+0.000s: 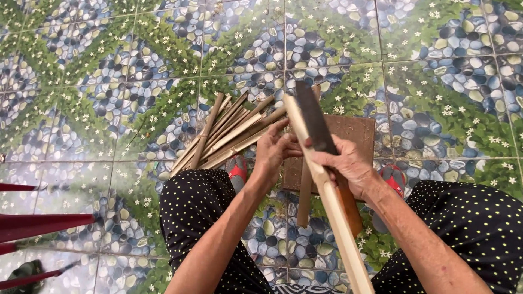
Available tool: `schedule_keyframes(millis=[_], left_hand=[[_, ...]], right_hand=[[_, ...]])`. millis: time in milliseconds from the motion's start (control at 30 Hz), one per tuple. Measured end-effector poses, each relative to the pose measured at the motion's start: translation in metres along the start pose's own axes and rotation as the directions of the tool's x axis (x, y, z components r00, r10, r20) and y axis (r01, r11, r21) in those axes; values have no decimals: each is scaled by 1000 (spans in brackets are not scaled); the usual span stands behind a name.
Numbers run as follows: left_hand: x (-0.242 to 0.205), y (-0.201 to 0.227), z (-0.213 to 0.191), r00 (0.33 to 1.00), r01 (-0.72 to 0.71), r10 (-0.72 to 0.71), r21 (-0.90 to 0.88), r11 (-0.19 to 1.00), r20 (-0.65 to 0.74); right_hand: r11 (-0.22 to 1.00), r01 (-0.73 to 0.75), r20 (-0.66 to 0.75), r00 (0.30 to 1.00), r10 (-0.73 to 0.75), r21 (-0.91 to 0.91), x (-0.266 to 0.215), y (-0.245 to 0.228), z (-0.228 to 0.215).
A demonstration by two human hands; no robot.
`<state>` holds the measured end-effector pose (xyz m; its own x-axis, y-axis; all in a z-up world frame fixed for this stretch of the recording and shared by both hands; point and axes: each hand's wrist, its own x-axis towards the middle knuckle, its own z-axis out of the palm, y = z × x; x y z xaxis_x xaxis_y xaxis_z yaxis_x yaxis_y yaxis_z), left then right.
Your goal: A person sits on the floor and uses a knife to scrape and smooth a piece of wood or bamboo.
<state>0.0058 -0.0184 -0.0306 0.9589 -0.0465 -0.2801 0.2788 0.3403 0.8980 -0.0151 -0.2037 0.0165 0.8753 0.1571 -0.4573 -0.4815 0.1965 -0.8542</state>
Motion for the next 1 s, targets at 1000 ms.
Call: schedule_keyframes(millis=[1000], left_hand=[[-13, 33, -18, 883, -436, 468, 425, 793, 33]], right_hand=[[984, -170, -304, 942, 144, -60, 59, 75, -46]])
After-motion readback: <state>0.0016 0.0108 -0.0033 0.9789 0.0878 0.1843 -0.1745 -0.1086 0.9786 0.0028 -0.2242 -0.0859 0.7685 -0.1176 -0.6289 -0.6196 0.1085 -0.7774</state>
